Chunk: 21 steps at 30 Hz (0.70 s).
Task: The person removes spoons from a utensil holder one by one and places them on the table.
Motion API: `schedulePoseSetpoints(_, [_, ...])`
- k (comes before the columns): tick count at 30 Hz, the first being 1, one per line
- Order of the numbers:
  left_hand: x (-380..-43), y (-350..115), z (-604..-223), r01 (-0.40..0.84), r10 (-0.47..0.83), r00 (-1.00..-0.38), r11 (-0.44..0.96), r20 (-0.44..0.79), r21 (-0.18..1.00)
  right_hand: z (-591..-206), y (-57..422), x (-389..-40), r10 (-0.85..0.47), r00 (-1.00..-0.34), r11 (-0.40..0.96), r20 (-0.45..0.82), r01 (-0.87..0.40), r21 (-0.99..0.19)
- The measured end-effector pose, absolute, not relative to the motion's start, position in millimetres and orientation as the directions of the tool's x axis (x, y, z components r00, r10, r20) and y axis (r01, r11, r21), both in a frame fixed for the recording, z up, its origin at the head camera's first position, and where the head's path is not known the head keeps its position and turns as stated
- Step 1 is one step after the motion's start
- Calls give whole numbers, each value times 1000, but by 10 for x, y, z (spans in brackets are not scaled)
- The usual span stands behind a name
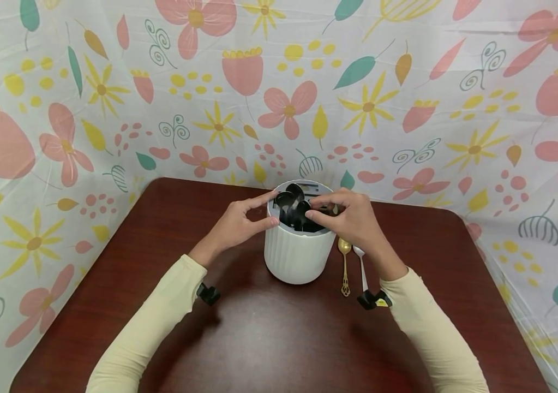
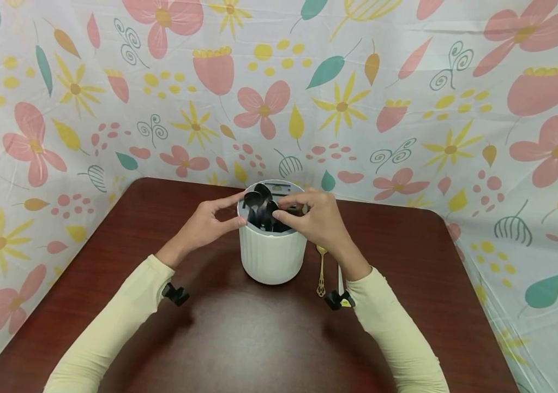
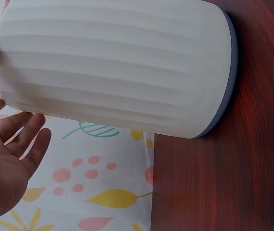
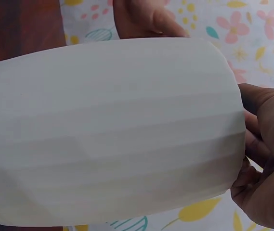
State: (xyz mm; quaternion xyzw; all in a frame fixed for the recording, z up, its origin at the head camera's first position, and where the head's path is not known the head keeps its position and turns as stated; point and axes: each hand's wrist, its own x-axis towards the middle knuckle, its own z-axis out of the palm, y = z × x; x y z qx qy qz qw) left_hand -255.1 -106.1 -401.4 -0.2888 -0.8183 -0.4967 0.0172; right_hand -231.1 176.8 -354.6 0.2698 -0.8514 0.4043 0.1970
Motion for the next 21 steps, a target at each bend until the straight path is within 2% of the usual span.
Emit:
schedulePoseSetpoints(12, [-2544, -1056, -4011, 485, 456, -835, 344, 308, 804, -3567, 1745, -2303, -258, -812, 542, 524, -570, -617])
schedulePoseSetpoints(21, [-2548, -1045, -4015, 492, 462, -830, 339, 313, 802, -3576, 1737, -2276, -234, -811, 545, 536, -566, -619])
